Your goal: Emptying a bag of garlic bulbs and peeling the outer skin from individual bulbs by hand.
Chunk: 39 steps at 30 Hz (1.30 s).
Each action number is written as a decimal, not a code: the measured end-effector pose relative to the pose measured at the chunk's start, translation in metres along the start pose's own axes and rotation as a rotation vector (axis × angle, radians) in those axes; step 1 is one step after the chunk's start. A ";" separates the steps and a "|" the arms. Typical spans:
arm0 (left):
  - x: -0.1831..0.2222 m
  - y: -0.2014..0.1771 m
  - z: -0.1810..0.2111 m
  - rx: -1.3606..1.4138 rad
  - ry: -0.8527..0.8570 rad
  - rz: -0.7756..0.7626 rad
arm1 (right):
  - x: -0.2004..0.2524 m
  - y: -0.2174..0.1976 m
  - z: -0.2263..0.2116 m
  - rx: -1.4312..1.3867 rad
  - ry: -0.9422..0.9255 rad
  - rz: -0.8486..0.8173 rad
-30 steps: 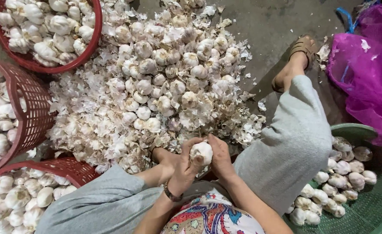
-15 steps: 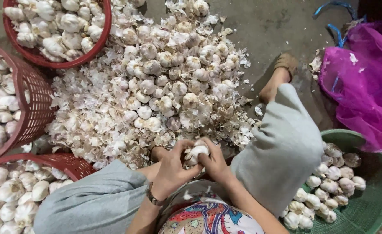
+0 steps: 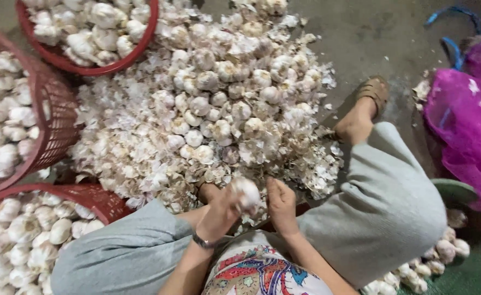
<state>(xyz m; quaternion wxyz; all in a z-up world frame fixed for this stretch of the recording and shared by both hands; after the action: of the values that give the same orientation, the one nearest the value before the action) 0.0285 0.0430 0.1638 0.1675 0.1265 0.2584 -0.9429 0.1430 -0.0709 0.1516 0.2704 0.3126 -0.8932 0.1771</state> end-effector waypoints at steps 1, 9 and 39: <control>0.008 -0.009 -0.043 0.720 -0.559 0.400 | -0.004 -0.004 0.005 -0.124 0.043 0.057; -0.067 -0.134 -0.142 0.928 -0.381 1.092 | -0.007 0.008 -0.020 -0.268 0.144 -0.041; -0.031 -0.043 -0.009 0.261 -0.358 0.084 | -0.014 0.049 -0.030 -0.284 0.171 -0.236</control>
<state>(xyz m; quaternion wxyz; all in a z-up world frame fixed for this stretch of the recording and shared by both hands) 0.0419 0.0906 0.1856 0.2320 -0.0116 0.0947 -0.9680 0.1315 -0.0138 0.1597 0.4053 0.3576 -0.8403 0.0424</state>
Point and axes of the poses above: each hand's wrist, its own x-axis away from the middle knuckle, its own y-axis out of the palm, z = x × y, the point moved 7 cm from there along -x, towards the middle knuckle, and after that the axes turned 14 degrees about y, right-handed, at the moved point
